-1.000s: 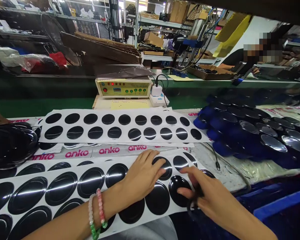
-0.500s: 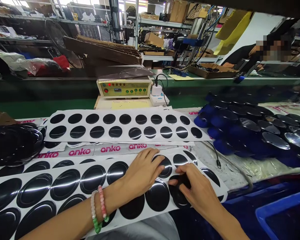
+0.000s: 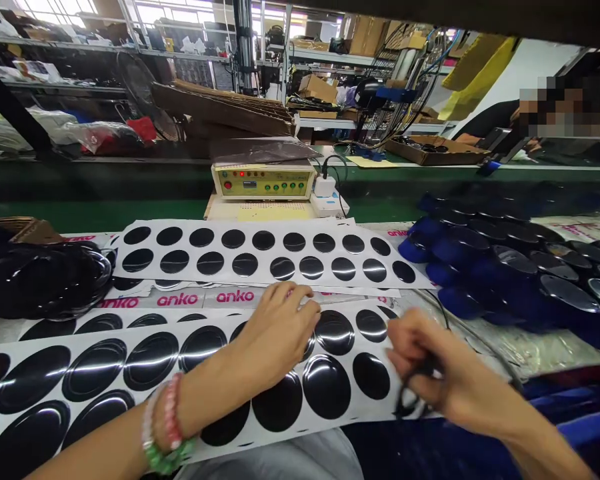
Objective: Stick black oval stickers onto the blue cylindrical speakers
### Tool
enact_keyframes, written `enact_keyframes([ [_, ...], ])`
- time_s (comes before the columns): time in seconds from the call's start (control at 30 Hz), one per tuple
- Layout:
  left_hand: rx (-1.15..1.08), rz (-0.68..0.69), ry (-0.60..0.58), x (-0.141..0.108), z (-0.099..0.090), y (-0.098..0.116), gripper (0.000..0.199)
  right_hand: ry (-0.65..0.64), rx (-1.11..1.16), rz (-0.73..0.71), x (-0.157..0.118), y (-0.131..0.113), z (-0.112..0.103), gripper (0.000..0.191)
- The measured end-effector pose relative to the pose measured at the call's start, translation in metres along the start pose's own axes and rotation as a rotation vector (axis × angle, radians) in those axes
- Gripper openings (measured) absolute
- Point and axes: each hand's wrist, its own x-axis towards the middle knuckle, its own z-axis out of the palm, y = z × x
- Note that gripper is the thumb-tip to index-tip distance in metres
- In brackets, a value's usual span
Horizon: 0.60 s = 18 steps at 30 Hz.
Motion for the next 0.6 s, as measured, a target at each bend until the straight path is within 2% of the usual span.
enact_keyframes([
  [0.03,0.017,-0.026,-0.029,-0.007,-0.006,-0.003,0.020,-0.108,-0.040,-0.039,0.016,-0.008,0.011,0.011],
  [0.1,0.032,-0.072,-0.053,-0.022,-0.008,-0.010,0.020,-0.286,-0.171,-0.132,0.043,-0.014,0.030,0.027],
  [0.17,0.033,-0.099,-0.036,-0.037,-0.001,-0.016,0.022,-0.327,-0.323,-0.229,0.063,-0.010,0.043,0.039],
  [0.27,0.029,-0.125,-0.017,-0.050,0.016,-0.023,0.028,-0.305,-0.433,-0.364,0.079,0.005,0.054,0.044],
  [0.37,0.024,-0.152,-0.017,-0.053,0.024,-0.025,0.029,-0.293,-0.421,-0.441,0.085,0.011,0.059,0.039],
  [0.47,0.012,-0.165,-0.020,-0.051,0.023,-0.024,0.029,-0.266,-0.316,-0.499,0.086,0.012,0.059,0.030],
  [0.6,0.002,-0.166,-0.022,-0.050,0.021,-0.022,0.031,-0.154,-0.118,-0.520,0.082,0.013,0.059,0.025],
])
